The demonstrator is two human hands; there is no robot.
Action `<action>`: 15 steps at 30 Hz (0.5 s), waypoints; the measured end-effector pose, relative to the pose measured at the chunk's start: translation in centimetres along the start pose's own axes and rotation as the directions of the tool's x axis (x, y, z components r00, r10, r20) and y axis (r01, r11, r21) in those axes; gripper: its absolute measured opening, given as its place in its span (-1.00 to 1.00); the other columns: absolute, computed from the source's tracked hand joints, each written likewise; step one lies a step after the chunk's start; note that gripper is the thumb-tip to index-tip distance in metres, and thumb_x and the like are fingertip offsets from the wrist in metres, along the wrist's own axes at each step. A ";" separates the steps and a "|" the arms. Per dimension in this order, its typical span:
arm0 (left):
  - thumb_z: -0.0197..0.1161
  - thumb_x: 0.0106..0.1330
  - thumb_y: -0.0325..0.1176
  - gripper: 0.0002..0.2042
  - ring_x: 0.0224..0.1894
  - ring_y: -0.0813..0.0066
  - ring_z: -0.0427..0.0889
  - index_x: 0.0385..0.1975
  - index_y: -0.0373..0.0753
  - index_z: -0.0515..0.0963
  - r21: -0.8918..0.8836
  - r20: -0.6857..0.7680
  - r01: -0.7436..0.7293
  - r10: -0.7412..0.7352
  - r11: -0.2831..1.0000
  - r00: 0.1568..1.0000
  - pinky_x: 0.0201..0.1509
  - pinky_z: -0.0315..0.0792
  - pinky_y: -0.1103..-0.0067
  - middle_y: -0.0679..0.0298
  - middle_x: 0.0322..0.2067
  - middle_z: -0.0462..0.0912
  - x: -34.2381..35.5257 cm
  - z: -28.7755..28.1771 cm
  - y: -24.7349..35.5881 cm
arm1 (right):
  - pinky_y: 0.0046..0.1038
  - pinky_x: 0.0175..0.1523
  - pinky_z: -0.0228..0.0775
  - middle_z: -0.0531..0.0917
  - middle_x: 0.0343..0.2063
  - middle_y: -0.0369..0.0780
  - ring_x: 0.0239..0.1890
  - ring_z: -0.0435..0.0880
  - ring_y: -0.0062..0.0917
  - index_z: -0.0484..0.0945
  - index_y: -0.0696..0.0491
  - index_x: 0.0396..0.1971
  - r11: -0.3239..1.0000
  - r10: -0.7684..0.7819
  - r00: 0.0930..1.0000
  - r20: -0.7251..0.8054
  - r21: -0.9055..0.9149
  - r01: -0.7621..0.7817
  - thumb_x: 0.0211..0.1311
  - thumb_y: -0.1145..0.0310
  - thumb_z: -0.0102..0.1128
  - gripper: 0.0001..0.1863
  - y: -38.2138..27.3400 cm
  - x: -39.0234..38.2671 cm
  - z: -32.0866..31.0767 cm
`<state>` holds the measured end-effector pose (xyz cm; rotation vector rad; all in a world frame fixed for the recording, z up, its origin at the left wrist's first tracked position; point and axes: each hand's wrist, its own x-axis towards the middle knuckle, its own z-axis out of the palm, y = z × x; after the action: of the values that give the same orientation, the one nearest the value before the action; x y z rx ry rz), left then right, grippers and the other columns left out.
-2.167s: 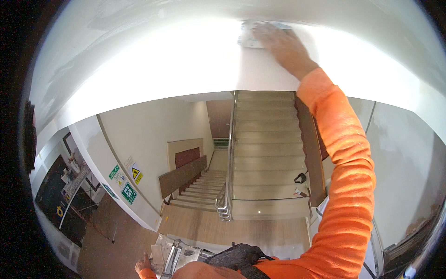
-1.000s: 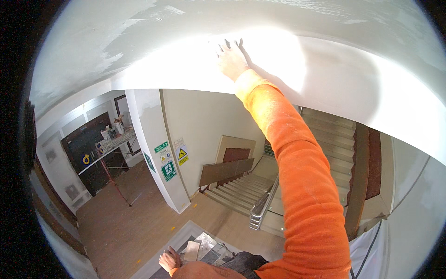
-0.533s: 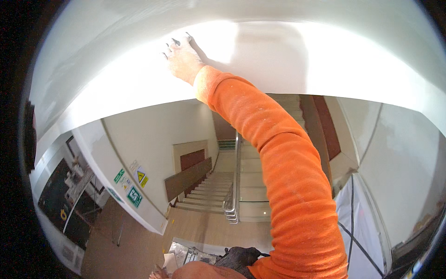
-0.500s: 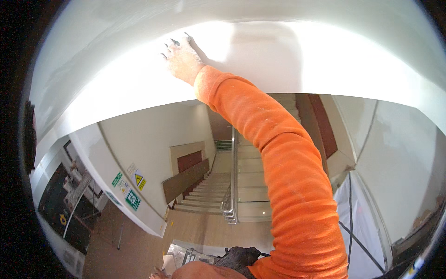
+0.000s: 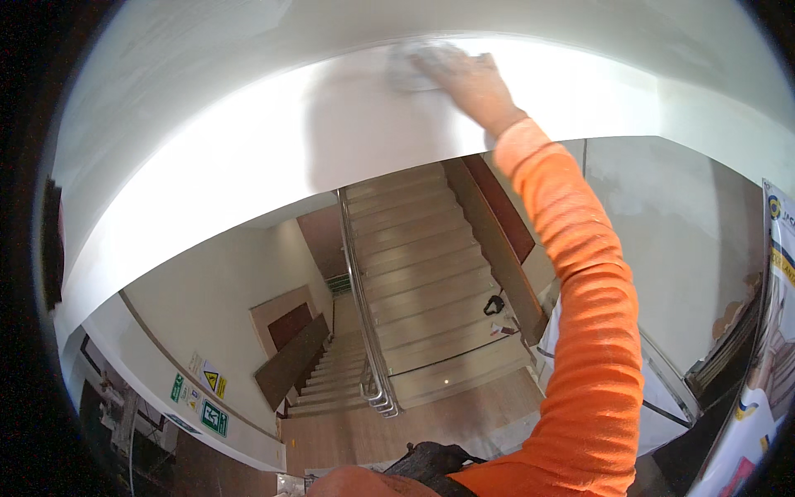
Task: The person applies filler material to a wall and ceiling joint using a putty knife, then smooths the surface with a sanding block while standing on a ladder.
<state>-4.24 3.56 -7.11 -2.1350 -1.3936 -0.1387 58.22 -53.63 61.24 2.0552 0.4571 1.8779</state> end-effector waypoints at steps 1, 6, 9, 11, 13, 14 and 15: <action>-0.12 0.50 0.22 -0.59 0.02 0.13 0.63 0.09 0.26 0.59 0.002 0.009 -0.008 0.008 1.000 1.000 0.01 0.43 0.06 0.36 0.00 0.68 0.3 -0.2 0.3 | -0.03 0.21 0.42 0.42 0.39 -0.28 0.37 0.43 -0.42 0.26 -0.32 0.45 0.998 0.014 1.000 -0.001 -0.063 -0.014 0.37 0.40 0.07 -0.34 2.9 -1.7 0.4; -0.13 0.51 0.18 -0.60 0.03 0.16 0.64 0.09 0.27 0.58 0.011 0.063 -0.039 0.038 0.999 0.997 0.01 0.44 0.06 0.37 0.00 0.68 0.8 -1.1 -0.2 | -0.14 0.24 0.45 0.69 0.07 -0.13 0.16 0.63 -0.17 0.42 -0.14 0.35 0.657 0.733 0.552 0.397 -0.204 -0.726 0.36 0.31 -0.02 -0.47 19.0 -12.9 2.7; -0.13 0.51 0.16 -0.61 0.03 0.18 0.64 0.09 0.27 0.58 -0.004 0.090 -0.044 0.044 0.999 0.995 0.01 0.44 0.05 0.37 0.00 0.68 0.7 -0.7 0.9 | -0.13 0.28 0.41 0.60 0.21 -0.10 0.21 0.58 -0.13 0.27 -0.24 0.46 0.548 0.828 0.522 0.204 -0.103 -0.830 0.26 0.39 0.04 -0.29 25.0 -22.5 3.6; -0.13 0.52 0.15 -0.62 0.03 0.19 0.64 0.09 0.28 0.58 -0.003 0.088 -0.064 0.064 0.998 0.994 0.01 0.45 0.05 0.38 0.00 0.68 1.3 -0.8 1.0 | -0.10 0.26 0.43 0.60 0.20 -0.06 0.19 0.59 -0.08 0.27 -0.24 0.46 0.566 0.819 0.547 0.176 -0.082 -0.820 0.29 0.32 0.05 -0.32 26.8 -24.4 4.1; -0.14 0.52 0.13 -0.62 0.04 0.20 0.64 0.09 0.28 0.58 0.013 0.089 -0.071 0.070 0.997 0.994 0.02 0.45 0.05 0.38 0.00 0.68 1.3 -1.3 0.1 | -0.08 0.27 0.42 0.60 0.18 -0.03 0.19 0.58 -0.04 0.26 -0.25 0.46 0.518 0.834 0.493 0.247 -0.047 -0.854 0.30 0.28 0.05 -0.32 25.6 -24.1 3.9; -0.14 0.52 0.13 -0.63 0.04 0.20 0.64 0.10 0.28 0.58 0.016 0.086 -0.076 0.074 0.997 0.993 0.02 0.45 0.05 0.38 0.00 0.68 1.4 -1.3 0.1 | -0.08 0.28 0.40 0.59 0.20 -0.05 0.20 0.57 -0.05 0.25 -0.23 0.47 0.527 0.829 0.503 0.243 -0.040 -0.849 0.27 0.33 0.02 -0.29 24.5 -23.1 4.0; -0.14 0.53 0.12 -0.63 0.04 0.21 0.64 0.10 0.28 0.58 0.009 0.083 -0.080 0.079 0.997 0.993 0.02 0.45 0.05 0.38 0.00 0.68 1.5 -1.3 0.5 | -0.08 0.29 0.39 0.57 0.23 -0.07 0.22 0.56 -0.06 0.23 -0.21 0.48 0.538 0.824 0.517 0.232 -0.032 -0.842 0.23 0.38 -0.01 -0.27 24.3 -21.7 4.1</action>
<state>-2.86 4.02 -5.67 -2.2049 -1.3488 -0.0112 60.96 -85.11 52.18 2.8008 -0.6996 2.0154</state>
